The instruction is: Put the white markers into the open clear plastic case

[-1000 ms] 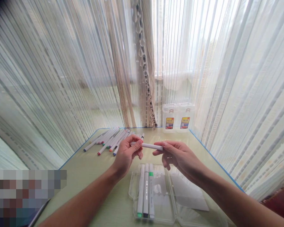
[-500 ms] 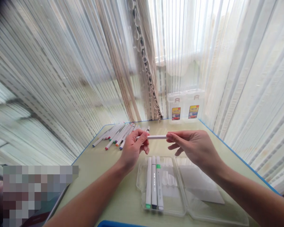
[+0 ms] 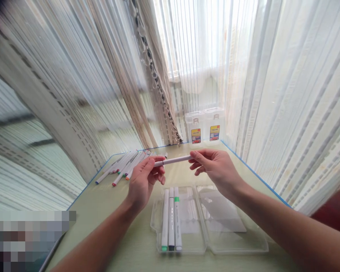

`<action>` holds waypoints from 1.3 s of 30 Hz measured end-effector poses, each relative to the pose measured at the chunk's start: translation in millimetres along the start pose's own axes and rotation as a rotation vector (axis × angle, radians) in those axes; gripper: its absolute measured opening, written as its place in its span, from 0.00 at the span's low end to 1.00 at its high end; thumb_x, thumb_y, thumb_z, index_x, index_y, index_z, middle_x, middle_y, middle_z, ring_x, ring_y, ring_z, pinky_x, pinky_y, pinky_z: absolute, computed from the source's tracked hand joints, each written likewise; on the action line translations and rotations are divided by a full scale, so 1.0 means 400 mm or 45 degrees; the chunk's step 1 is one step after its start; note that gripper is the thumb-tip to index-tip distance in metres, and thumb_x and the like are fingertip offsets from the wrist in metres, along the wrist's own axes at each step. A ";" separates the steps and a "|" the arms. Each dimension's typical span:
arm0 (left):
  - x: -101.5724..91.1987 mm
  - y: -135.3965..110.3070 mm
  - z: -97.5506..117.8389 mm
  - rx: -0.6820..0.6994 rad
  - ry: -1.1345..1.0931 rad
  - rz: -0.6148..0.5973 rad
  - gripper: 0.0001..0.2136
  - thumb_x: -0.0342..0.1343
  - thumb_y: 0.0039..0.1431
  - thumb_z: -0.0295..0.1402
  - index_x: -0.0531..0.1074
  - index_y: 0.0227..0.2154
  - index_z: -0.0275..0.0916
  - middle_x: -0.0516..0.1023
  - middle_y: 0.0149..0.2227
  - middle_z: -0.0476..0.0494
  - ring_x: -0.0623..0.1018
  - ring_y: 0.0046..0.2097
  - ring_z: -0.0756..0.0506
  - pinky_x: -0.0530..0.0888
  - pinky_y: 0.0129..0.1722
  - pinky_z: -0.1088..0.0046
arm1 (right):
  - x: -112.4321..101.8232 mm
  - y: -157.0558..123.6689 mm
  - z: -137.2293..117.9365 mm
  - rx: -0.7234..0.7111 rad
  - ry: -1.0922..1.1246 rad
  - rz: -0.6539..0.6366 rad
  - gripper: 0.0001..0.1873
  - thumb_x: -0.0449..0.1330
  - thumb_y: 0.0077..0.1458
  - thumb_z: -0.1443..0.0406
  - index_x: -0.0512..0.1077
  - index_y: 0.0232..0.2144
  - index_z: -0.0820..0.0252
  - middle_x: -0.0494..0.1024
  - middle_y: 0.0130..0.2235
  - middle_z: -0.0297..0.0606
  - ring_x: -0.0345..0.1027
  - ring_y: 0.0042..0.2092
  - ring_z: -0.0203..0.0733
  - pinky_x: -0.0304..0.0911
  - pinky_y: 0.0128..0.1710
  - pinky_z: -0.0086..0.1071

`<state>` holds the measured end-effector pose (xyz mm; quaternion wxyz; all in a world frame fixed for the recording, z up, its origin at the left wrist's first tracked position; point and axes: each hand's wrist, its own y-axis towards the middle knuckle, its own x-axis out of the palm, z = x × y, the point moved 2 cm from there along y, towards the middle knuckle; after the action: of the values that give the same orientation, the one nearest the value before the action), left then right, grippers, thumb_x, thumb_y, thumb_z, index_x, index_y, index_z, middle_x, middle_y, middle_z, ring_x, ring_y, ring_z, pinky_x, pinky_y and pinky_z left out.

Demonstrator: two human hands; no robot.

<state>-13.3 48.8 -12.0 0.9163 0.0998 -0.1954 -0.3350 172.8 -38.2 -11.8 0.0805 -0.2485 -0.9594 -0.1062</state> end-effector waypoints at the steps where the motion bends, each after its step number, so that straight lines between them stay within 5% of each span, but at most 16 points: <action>1: 0.000 0.000 0.003 0.013 -0.003 -0.003 0.15 0.53 0.63 0.38 0.76 0.41 0.30 0.74 0.27 0.45 0.71 0.24 0.51 0.71 0.24 0.73 | -0.001 0.001 0.000 0.012 0.012 0.006 0.20 0.73 0.43 0.52 0.80 0.28 0.64 0.79 0.27 0.41 0.73 0.26 0.38 0.69 0.21 0.27; 11: -0.003 0.001 0.009 0.078 0.048 0.034 0.14 0.55 0.61 0.34 0.78 0.42 0.28 0.77 0.28 0.41 0.72 0.24 0.51 0.71 0.24 0.73 | -0.004 0.004 0.002 0.040 0.069 0.024 0.18 0.73 0.44 0.54 0.79 0.26 0.64 0.78 0.26 0.40 0.70 0.26 0.35 0.67 0.20 0.24; 23: -0.012 0.006 0.002 -0.024 0.088 0.106 0.09 0.64 0.52 0.32 0.75 0.32 0.31 0.72 0.22 0.48 0.66 0.21 0.54 0.68 0.21 0.76 | 0.016 -0.023 -0.017 -0.273 -0.147 -0.049 0.15 0.69 0.51 0.55 0.77 0.28 0.62 0.77 0.24 0.37 0.69 0.24 0.35 0.68 0.22 0.27; 39: 0.016 -0.009 -0.010 -0.130 0.447 -0.021 0.15 0.67 0.50 0.39 0.66 0.26 0.36 0.68 0.23 0.54 0.69 0.21 0.55 0.66 0.21 0.78 | 0.042 -0.048 -0.014 -0.061 -0.256 -0.252 0.21 0.74 0.40 0.54 0.71 0.25 0.62 0.73 0.19 0.31 0.66 0.21 0.33 0.62 0.20 0.25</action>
<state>-9.2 42.2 -14.8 0.9375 0.1118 -0.0145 -0.3293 149.6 -48.1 -6.0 -0.0330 -0.1637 -0.9797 -0.1109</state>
